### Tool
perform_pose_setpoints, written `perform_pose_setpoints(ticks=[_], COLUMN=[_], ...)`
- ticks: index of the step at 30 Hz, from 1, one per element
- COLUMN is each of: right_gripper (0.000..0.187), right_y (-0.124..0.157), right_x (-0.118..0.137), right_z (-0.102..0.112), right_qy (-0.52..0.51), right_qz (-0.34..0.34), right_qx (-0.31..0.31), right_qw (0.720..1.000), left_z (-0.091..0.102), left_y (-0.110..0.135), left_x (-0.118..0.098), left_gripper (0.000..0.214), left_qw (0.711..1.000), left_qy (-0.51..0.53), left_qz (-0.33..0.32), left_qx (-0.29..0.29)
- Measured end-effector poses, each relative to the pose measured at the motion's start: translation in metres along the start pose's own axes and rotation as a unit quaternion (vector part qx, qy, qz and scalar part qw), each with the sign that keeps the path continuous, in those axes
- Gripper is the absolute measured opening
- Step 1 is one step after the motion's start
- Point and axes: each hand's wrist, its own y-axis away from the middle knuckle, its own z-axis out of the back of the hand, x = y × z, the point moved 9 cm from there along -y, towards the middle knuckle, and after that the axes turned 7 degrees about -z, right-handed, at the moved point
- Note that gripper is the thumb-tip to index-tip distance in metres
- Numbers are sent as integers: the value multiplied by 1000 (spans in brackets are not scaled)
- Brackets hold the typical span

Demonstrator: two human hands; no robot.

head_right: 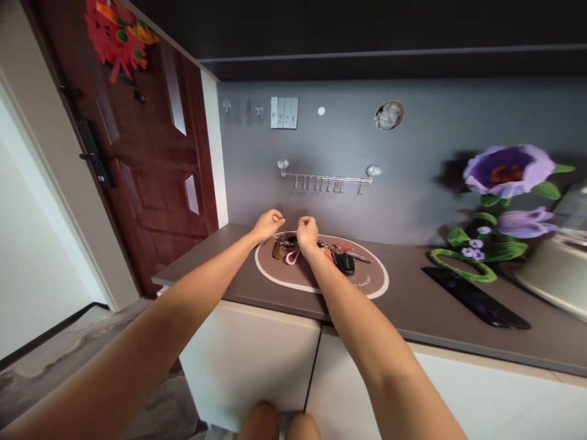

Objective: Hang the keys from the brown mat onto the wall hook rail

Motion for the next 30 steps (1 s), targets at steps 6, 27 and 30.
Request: perform_pose_setpoints(ticks=[6,27,30], right_gripper=[19,19,18], right_y=[2,12,12], right_x=[-7,-6,-5], right_z=[-8,-25,-25], right_qy=[64,227,233], right_qz=[12,11,14], right_qx=[-5,76,75], right_qw=[998,971,969], left_z=[-17,-25,-22], left_y=[4,11,11], left_x=[9,7,-2], left_gripper=[18,20,20], left_qw=[985,961,958], left_qy=[-144,-220,-226], left_qz=[-76,-116,-146], left_qx=[52,117,101])
